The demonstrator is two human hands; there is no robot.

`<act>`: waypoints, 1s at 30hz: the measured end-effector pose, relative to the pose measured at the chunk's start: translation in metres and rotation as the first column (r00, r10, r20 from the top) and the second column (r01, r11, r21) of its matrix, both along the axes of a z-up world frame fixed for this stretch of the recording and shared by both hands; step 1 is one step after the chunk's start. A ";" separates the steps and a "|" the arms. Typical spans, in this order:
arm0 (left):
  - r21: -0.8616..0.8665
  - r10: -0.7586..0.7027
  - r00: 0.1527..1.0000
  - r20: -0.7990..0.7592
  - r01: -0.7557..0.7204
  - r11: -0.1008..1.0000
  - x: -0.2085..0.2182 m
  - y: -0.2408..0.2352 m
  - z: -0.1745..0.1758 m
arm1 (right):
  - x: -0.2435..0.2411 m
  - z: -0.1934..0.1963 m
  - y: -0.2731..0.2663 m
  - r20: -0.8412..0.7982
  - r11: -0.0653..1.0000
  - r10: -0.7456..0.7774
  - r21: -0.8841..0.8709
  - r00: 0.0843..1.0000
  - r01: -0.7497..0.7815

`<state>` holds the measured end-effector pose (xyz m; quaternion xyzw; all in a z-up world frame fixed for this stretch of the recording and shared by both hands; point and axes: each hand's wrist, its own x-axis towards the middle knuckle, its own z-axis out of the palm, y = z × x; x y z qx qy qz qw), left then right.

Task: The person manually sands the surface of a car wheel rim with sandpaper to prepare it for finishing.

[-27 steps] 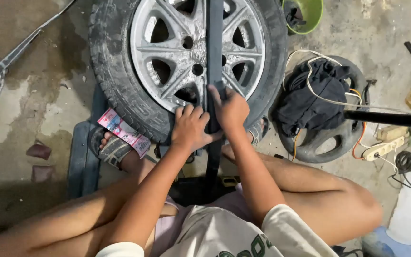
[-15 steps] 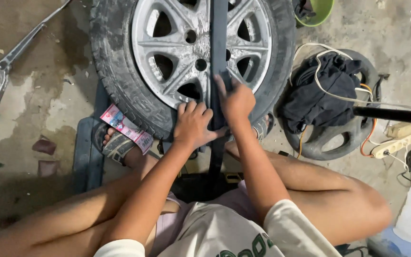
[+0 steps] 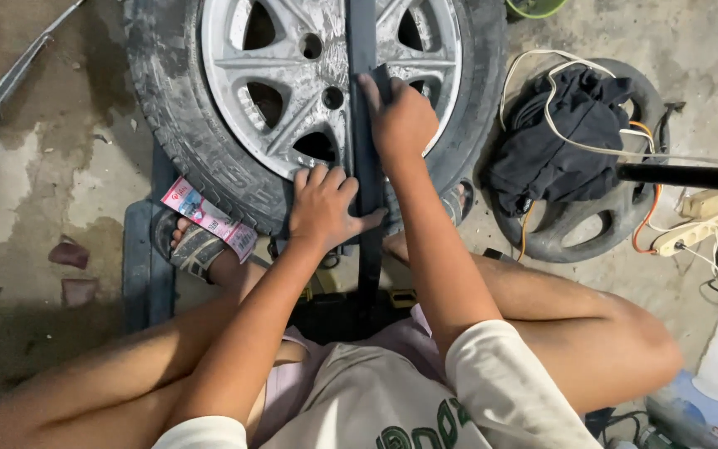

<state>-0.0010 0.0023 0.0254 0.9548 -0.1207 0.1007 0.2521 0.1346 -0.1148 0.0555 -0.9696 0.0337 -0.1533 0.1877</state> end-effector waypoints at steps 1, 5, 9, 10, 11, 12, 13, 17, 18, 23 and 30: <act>0.004 0.002 1.000 0.000 -0.002 1.000 0.002 0.004 0.001 | -0.006 0.004 0.003 0.000 1.000 0.002 0.004 1.000 -0.002; -0.089 0.016 0.978 0.208 0.003 0.996 0.013 -0.001 -0.003 | -0.042 0.022 -0.006 -0.334 0.999 -0.028 -0.024 0.942 0.022; -0.034 -0.022 0.984 0.178 0.028 0.999 0.006 0.002 -0.007 | -0.095 0.036 -0.021 -0.484 0.997 0.078 0.063 0.871 -0.054; -0.033 -0.031 0.982 0.186 0.037 0.999 0.005 0.002 -0.005 | -0.099 0.033 -0.028 -0.477 0.997 0.071 0.063 0.876 -0.046; -0.055 -0.065 0.983 0.173 0.075 0.996 0.004 0.002 -0.001 | -0.103 0.030 -0.034 -0.512 0.995 0.087 0.089 0.855 -0.048; -0.075 -0.096 0.983 0.158 0.109 0.991 0.001 0.004 0.001 | -0.109 0.027 -0.039 -0.546 0.992 0.107 0.117 0.831 -0.051; -0.072 -0.102 0.981 0.164 0.115 0.991 0.000 0.005 0.004 | -0.113 0.030 -0.038 -0.540 0.992 0.104 0.119 0.835 -0.047; -0.100 -0.137 0.974 0.179 0.157 0.983 -0.001 0.006 0.009 | -0.130 0.047 -0.035 -0.466 0.986 0.104 0.166 0.879 -0.029; -0.072 -0.140 0.975 0.170 0.154 0.985 -0.004 0.006 0.008 | -0.136 0.050 -0.033 -0.413 0.974 0.107 0.227 0.904 -0.012; -0.029 -0.157 0.976 0.153 0.164 0.986 -0.005 0.007 0.002 | -0.155 0.033 -0.041 -0.159 0.953 0.285 0.156 0.945 -0.261; -0.011 -0.310 0.948 -0.077 0.310 0.951 -0.002 0.025 -0.003 | -0.173 0.013 -0.043 -0.107 0.877 0.463 -0.091 0.880 -0.472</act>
